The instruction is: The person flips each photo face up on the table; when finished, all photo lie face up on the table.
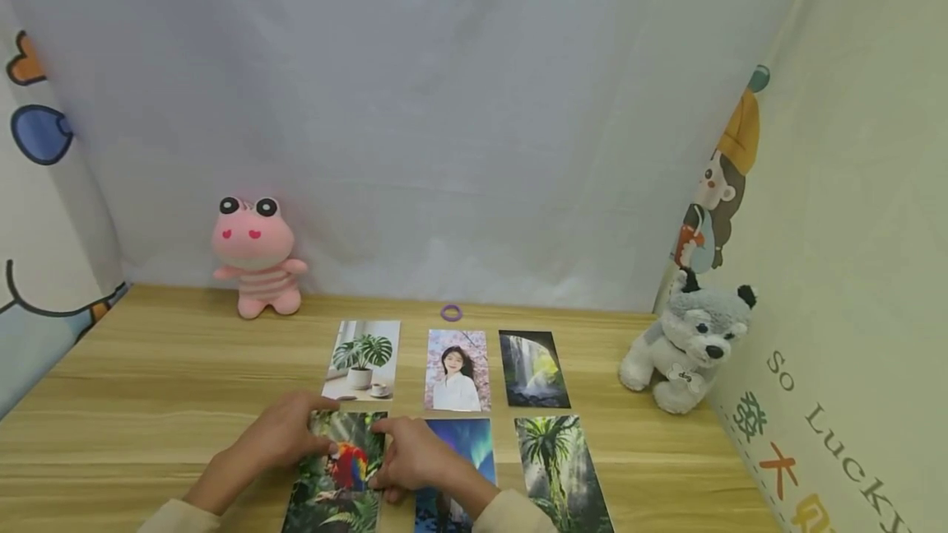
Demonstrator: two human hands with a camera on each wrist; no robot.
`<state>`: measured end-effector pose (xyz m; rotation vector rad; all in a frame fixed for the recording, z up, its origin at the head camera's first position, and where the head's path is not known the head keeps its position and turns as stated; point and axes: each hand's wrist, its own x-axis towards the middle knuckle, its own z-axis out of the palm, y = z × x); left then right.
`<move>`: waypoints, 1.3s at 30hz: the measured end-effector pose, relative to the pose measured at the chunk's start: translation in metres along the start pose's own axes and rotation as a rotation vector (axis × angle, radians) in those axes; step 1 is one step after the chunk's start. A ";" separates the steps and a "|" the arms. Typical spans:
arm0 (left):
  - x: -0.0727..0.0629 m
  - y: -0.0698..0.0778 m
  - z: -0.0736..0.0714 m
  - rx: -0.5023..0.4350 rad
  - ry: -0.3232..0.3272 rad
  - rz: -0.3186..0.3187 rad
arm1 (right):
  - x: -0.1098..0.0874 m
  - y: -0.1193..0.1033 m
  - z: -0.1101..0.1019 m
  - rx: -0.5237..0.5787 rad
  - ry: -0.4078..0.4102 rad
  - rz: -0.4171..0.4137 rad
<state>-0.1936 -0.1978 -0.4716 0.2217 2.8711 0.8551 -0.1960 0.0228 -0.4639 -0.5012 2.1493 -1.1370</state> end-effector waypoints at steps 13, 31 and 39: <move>-0.003 0.004 0.002 0.122 0.045 0.021 | 0.001 -0.004 -0.002 -0.158 0.037 0.015; -0.005 0.013 0.001 0.173 0.067 -0.056 | -0.002 -0.001 -0.020 -0.215 0.128 -0.055; 0.004 0.016 -0.015 0.149 0.222 0.002 | 0.000 0.008 -0.058 -0.297 0.389 -0.233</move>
